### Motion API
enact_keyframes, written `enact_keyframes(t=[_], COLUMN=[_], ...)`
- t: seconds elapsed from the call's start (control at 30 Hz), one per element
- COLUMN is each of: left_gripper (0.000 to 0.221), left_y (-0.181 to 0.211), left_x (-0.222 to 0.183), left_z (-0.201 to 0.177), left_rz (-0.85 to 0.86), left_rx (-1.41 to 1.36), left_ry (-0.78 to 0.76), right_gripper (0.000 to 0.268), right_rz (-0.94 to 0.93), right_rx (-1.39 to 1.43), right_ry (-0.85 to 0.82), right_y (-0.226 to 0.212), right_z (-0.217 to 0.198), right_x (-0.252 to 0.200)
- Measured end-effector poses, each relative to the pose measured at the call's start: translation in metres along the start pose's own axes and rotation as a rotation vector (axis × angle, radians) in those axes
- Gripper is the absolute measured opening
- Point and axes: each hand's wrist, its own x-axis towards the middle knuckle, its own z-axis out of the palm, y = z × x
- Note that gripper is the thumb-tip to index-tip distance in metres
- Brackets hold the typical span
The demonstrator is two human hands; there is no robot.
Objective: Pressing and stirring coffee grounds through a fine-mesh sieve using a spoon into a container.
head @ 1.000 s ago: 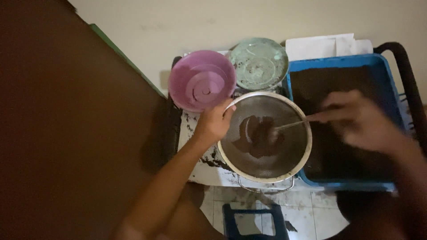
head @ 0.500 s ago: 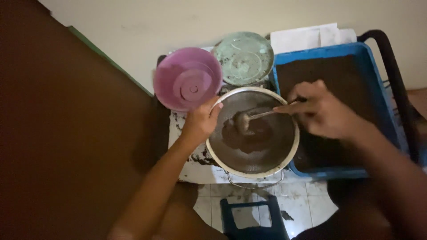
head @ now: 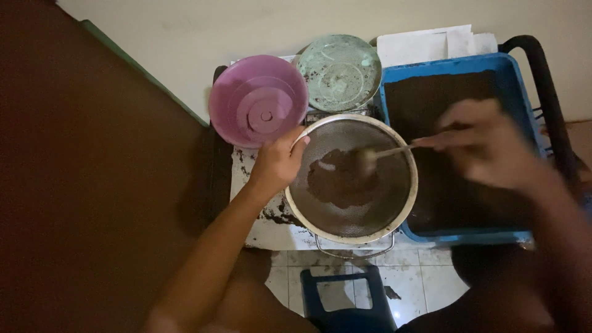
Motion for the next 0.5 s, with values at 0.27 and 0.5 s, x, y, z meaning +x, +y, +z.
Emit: enact_keyframes(t=[0.27,0.5], left_gripper=[0.032,0.037], left_y=[-0.008,0.03], left_x=[-0.001,-0.001], left_z=[0.008,-0.015], left_rz=[0.04,-0.166], left_rx=[0.021,-0.119], left_ry=[0.07,-0.041], right_gripper=[0.041,0.044], right_rz=[-0.25,-0.287], right_rx=[0.153,0.034], right_ry=[0.307,0.274], right_y=[-0.039,-0.033], right_z=[0.035,0.049], right_x=[0.038,0.041])
